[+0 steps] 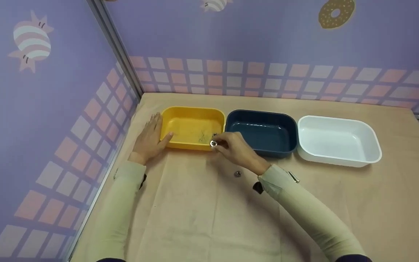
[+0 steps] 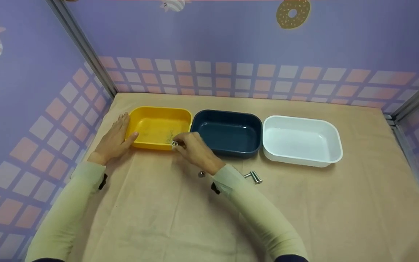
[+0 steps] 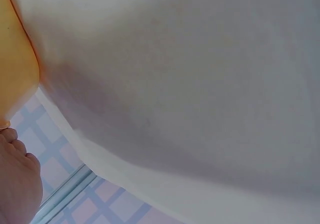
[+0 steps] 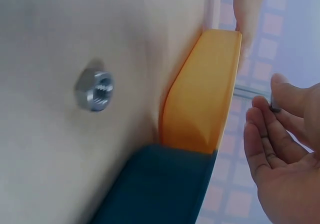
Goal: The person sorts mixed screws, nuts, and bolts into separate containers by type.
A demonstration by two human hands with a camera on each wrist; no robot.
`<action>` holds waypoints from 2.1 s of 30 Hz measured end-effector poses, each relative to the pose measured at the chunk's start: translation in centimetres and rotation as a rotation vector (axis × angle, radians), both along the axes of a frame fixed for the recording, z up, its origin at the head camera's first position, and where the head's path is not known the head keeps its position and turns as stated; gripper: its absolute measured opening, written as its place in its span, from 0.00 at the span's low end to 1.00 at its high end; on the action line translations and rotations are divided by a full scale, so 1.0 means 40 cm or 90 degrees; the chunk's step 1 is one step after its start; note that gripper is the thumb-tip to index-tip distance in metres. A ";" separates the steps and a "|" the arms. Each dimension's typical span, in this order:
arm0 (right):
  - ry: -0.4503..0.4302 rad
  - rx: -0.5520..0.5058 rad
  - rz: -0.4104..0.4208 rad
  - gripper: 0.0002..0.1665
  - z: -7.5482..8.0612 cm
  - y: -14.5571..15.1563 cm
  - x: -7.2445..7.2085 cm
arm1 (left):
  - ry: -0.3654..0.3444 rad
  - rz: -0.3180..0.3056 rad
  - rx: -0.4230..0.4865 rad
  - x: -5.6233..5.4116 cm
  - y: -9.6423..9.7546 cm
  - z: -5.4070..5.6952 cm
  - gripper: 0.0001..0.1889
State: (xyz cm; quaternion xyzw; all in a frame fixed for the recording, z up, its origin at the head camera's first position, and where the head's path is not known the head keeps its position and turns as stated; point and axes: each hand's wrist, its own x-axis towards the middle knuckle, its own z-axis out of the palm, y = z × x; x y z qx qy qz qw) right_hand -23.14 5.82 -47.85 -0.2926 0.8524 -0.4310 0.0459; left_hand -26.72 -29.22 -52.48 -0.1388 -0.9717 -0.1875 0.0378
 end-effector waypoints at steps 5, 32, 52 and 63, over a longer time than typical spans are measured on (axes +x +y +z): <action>0.012 -0.002 -0.012 0.13 0.006 -0.043 -0.036 | 0.017 -0.008 0.005 -0.007 0.004 0.005 0.44; -0.118 0.019 -0.104 0.16 -0.040 -0.240 -0.169 | 0.007 0.005 -0.013 -0.006 -0.001 -0.001 0.47; -0.074 0.052 -0.132 0.14 -0.053 -0.250 -0.196 | 0.002 0.008 -0.004 -0.001 0.001 0.000 0.47; -0.128 0.079 -0.141 0.23 -0.040 -0.251 -0.194 | -0.005 0.008 -0.002 -0.004 -0.001 -0.002 0.47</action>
